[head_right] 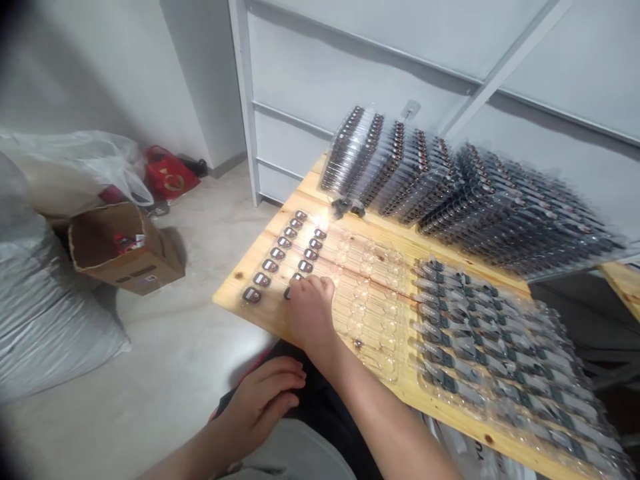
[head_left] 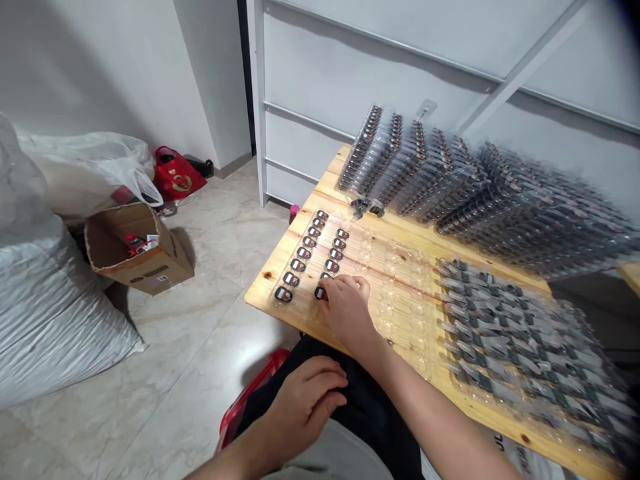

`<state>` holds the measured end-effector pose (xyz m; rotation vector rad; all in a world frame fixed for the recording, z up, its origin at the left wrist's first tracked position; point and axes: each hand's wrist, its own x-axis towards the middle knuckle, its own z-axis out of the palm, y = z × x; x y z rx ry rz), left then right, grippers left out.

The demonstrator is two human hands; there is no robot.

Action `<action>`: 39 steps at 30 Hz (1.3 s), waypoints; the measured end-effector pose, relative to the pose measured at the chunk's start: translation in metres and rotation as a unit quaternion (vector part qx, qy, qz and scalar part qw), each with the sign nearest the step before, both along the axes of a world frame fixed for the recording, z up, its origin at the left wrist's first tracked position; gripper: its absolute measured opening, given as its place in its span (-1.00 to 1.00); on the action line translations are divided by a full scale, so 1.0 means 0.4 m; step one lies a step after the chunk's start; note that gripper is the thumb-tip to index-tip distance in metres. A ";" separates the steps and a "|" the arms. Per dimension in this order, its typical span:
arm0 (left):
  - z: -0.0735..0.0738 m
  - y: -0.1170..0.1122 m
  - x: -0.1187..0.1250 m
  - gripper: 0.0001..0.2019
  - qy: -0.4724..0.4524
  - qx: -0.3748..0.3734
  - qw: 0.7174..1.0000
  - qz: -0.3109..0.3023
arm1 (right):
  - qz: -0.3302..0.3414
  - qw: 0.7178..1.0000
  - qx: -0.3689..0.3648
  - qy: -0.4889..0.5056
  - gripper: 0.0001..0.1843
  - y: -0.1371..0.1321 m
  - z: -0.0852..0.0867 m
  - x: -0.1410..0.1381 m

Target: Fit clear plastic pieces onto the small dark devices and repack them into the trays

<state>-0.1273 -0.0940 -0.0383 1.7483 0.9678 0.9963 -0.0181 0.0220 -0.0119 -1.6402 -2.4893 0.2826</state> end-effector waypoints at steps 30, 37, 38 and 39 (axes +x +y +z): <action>-0.006 0.015 -0.018 -0.83 -0.061 -0.060 0.992 0.096 | -0.018 0.999 0.028 0.030 -0.76 -0.001 -0.032 0.003; -0.005 0.012 -0.021 -0.83 -0.055 -0.058 0.992 0.099 | -0.022 0.998 0.046 0.037 -0.70 0.002 -0.051 0.001; -0.006 0.011 -0.021 -0.83 -0.055 -0.058 0.992 0.100 | -0.023 0.998 0.049 0.037 -0.70 0.003 -0.053 0.001; -0.006 0.011 -0.021 -0.83 -0.056 -0.057 0.992 0.101 | -0.024 0.998 0.053 0.036 -0.70 0.003 -0.054 0.000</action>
